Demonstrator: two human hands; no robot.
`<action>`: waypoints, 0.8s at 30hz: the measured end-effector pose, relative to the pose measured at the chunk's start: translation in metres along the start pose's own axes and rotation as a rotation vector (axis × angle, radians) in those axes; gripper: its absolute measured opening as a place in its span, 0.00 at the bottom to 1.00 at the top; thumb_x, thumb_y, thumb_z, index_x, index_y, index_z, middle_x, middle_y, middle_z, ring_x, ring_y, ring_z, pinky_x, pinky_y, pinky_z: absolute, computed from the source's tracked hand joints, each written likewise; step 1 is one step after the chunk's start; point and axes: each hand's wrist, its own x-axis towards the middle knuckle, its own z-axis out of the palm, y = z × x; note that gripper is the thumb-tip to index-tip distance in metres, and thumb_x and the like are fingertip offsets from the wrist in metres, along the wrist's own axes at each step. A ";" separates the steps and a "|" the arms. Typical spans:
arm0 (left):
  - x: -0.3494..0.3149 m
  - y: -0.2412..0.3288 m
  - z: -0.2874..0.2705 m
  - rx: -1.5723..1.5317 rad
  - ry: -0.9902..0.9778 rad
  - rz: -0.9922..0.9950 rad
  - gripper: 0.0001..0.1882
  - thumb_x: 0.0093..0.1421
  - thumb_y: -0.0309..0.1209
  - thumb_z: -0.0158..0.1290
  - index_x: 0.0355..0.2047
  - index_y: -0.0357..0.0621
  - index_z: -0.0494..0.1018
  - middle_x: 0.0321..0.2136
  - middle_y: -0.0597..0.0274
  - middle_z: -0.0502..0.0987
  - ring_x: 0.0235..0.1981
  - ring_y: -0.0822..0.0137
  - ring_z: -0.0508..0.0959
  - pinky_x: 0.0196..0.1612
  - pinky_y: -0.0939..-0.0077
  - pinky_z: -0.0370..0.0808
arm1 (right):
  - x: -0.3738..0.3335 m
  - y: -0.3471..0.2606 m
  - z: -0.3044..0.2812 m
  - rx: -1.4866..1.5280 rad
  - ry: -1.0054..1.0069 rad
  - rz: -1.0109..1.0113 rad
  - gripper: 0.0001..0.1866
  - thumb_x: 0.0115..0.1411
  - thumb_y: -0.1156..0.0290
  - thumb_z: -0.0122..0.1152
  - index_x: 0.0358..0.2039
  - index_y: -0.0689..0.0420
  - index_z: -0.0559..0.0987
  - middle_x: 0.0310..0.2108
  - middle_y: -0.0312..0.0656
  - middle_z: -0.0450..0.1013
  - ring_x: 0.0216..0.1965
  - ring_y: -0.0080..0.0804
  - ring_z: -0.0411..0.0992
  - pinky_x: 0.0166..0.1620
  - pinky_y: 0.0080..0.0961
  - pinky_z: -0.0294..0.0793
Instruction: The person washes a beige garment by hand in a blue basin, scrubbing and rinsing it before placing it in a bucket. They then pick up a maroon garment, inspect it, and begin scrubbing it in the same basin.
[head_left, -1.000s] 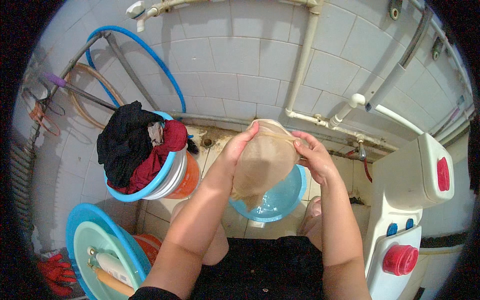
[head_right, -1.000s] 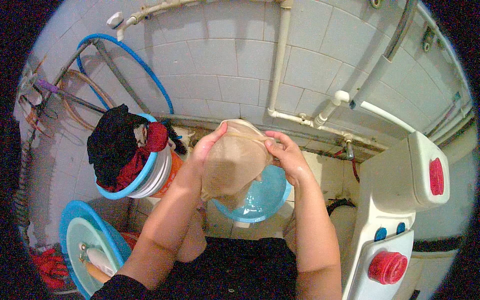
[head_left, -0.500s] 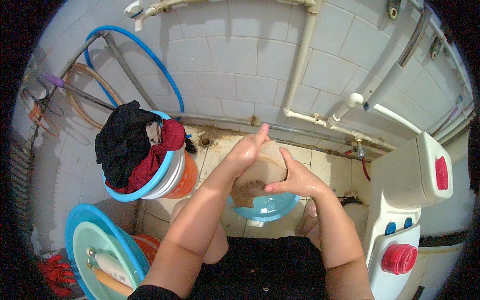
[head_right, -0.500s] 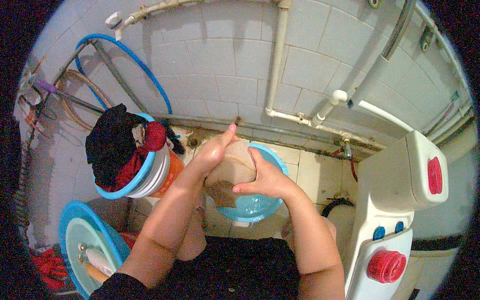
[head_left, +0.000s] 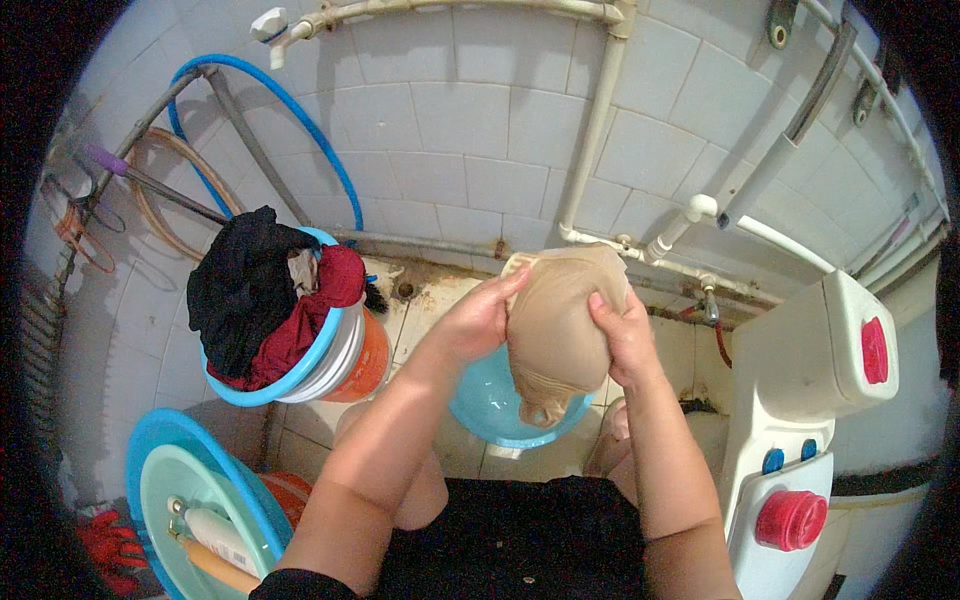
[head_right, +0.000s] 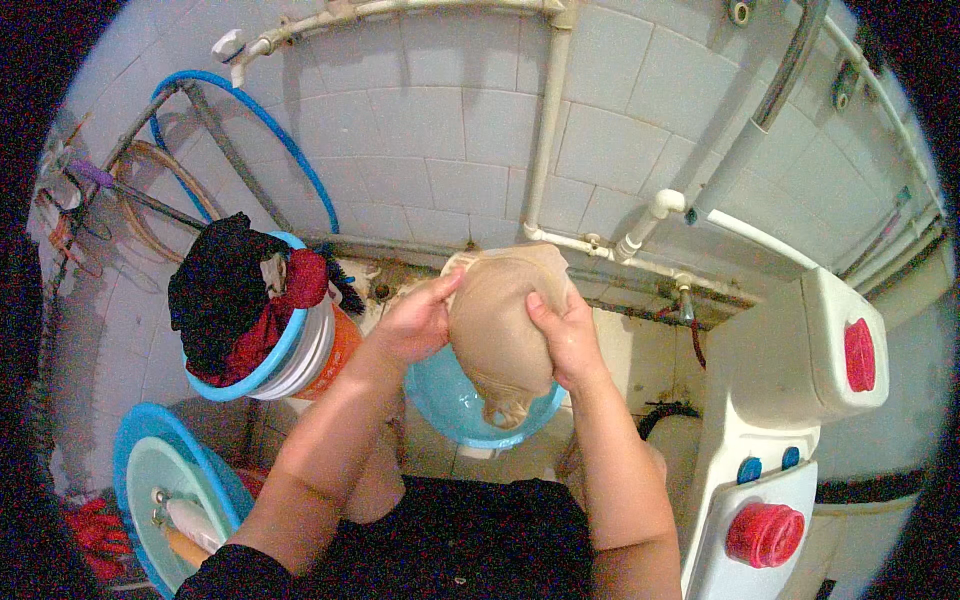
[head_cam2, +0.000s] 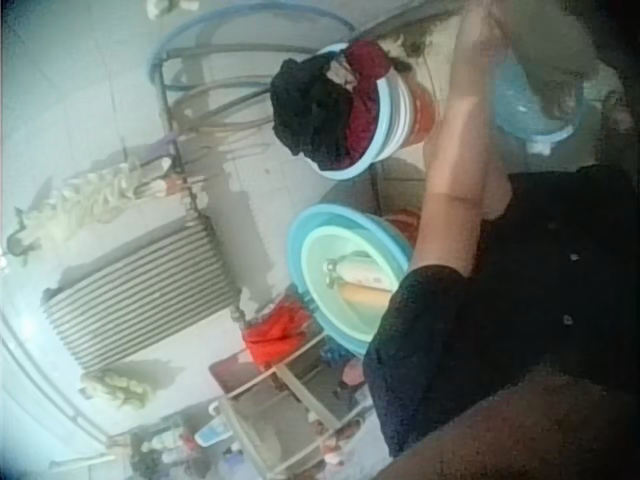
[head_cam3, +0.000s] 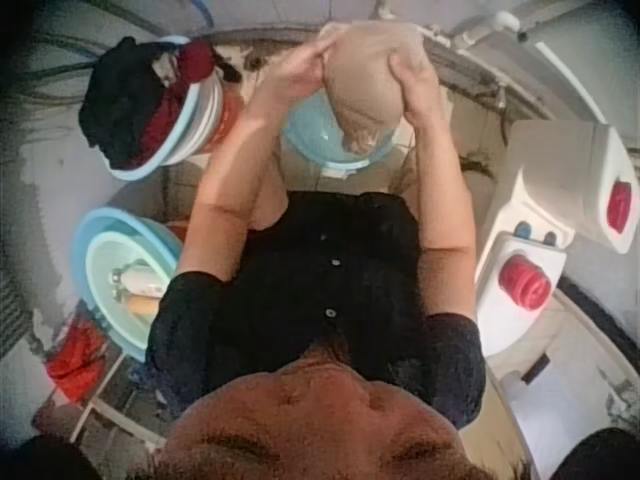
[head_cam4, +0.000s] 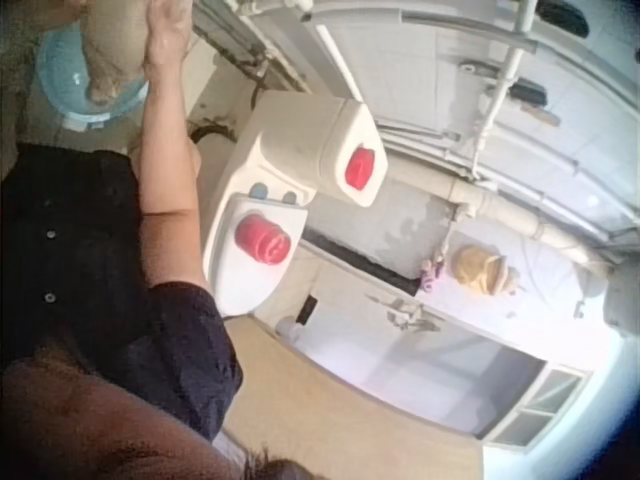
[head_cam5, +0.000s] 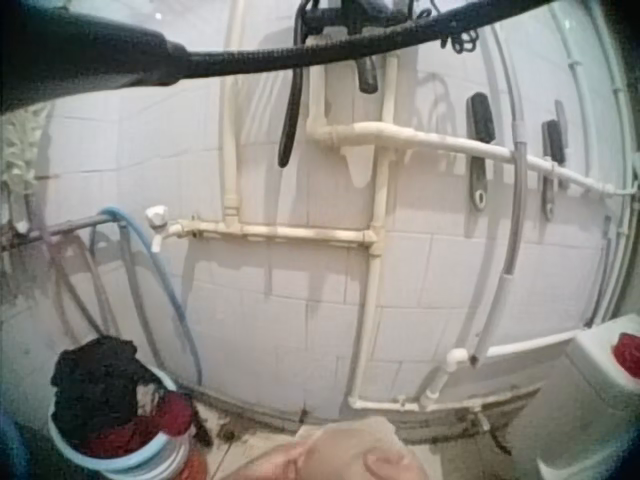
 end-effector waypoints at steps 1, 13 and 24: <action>0.005 -0.004 0.000 -0.004 0.105 0.034 0.19 0.64 0.44 0.38 0.47 0.43 0.65 0.42 0.63 0.71 0.44 0.67 0.71 0.48 0.68 0.68 | 0.003 0.005 0.002 -0.168 0.042 -0.073 0.20 0.57 0.71 0.56 0.49 0.61 0.67 0.43 0.41 0.70 0.45 0.29 0.68 0.48 0.25 0.66; 0.021 -0.056 0.010 -0.178 0.287 0.327 0.16 0.61 0.43 0.43 0.43 0.47 0.66 0.34 0.63 0.71 0.37 0.67 0.72 0.42 0.71 0.71 | -0.016 0.034 0.051 -1.206 0.044 -0.486 0.19 0.53 0.61 0.57 0.40 0.61 0.70 0.23 0.51 0.71 0.23 0.54 0.70 0.26 0.40 0.68; 0.009 -0.047 0.029 -0.201 0.378 0.173 0.23 0.61 0.48 0.42 0.45 0.41 0.66 0.40 0.60 0.71 0.43 0.67 0.71 0.47 0.70 0.69 | 0.000 0.023 0.045 -1.163 0.150 -0.345 0.19 0.56 0.51 0.50 0.34 0.57 0.71 0.21 0.52 0.72 0.24 0.52 0.72 0.27 0.44 0.69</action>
